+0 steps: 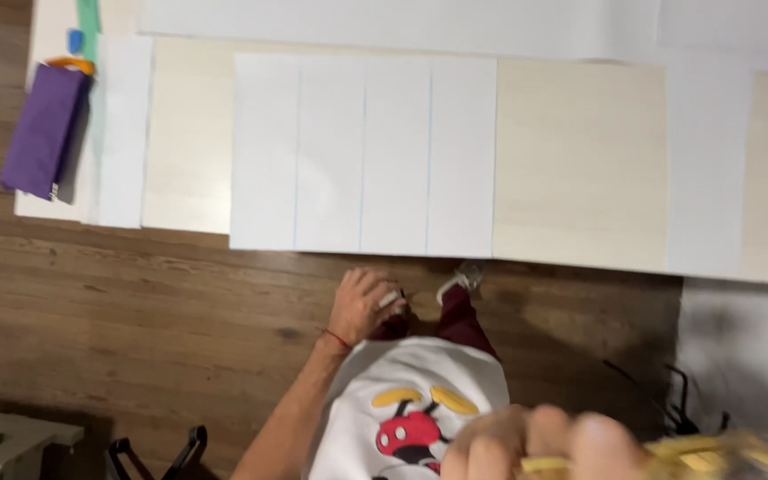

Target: Cutting strips of paper along marked lines using scissors on a cutting table

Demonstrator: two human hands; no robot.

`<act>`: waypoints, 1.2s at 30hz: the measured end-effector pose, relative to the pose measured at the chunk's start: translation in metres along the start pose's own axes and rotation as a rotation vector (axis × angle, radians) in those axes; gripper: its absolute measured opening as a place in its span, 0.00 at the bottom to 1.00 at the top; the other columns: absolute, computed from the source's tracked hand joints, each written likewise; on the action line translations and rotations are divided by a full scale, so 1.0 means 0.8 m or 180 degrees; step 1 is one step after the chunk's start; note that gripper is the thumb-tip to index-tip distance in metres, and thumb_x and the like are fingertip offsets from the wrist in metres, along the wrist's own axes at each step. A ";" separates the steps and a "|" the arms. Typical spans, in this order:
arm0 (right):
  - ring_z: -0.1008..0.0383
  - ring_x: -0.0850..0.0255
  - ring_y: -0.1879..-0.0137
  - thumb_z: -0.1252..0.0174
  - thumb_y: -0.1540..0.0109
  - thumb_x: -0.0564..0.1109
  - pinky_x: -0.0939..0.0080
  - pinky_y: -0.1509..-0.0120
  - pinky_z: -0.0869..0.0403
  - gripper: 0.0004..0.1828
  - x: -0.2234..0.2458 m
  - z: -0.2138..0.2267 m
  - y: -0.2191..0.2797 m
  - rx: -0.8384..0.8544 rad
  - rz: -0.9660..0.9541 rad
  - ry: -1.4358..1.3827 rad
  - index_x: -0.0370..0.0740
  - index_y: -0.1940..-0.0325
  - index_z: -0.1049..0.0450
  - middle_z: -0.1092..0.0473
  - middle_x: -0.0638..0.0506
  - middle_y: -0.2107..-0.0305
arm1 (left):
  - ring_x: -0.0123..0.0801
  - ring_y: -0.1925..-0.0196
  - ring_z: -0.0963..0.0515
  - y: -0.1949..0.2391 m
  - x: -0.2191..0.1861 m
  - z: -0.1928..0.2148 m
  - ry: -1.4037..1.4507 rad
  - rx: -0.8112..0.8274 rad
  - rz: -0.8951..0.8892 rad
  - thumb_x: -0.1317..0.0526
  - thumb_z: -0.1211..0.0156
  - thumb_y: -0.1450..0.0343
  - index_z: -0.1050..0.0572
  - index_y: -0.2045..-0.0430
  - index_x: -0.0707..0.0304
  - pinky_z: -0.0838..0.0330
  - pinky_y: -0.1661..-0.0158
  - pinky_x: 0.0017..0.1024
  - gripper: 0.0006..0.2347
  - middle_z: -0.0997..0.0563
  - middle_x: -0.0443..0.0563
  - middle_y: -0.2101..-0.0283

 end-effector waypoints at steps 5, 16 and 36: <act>0.39 0.60 0.71 0.39 0.25 0.91 0.55 0.60 0.39 0.50 -0.062 0.145 -0.080 0.2399 -0.1316 0.0867 0.45 0.75 0.23 0.33 0.53 0.71 | 0.49 0.39 0.18 -0.012 0.001 0.006 -0.0145 -0.0017 -0.0257 0.57 0.24 0.21 0.18 0.55 0.60 0.27 0.39 0.48 0.09 0.14 0.55 0.43; 0.40 0.69 0.83 0.63 0.18 0.69 0.67 0.76 0.35 0.24 -0.250 0.476 0.045 0.0997 -0.2534 0.2232 0.51 0.51 0.39 0.35 0.63 0.84 | 0.41 0.33 0.17 -0.053 0.031 -0.036 -0.0539 0.0094 -0.0418 0.59 0.21 0.21 0.18 0.33 0.54 0.25 0.36 0.49 0.20 0.12 0.49 0.34; 0.49 0.67 0.83 0.72 0.14 0.68 0.68 0.74 0.45 0.29 -0.257 0.458 -0.039 0.0781 -0.2586 0.2411 0.46 0.51 0.38 0.42 0.58 0.89 | 0.41 0.54 0.20 -0.108 0.020 -0.039 -0.0191 -0.0930 -0.0761 0.58 0.34 0.16 0.13 0.60 0.50 0.25 0.48 0.41 0.06 0.16 0.44 0.54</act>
Point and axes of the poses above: each hand's wrist, its own y-axis away from the middle knuckle, its own z-axis out of the back of the hand, x = y × z, the point moved 3 cm from there along -y, towards the middle knuckle
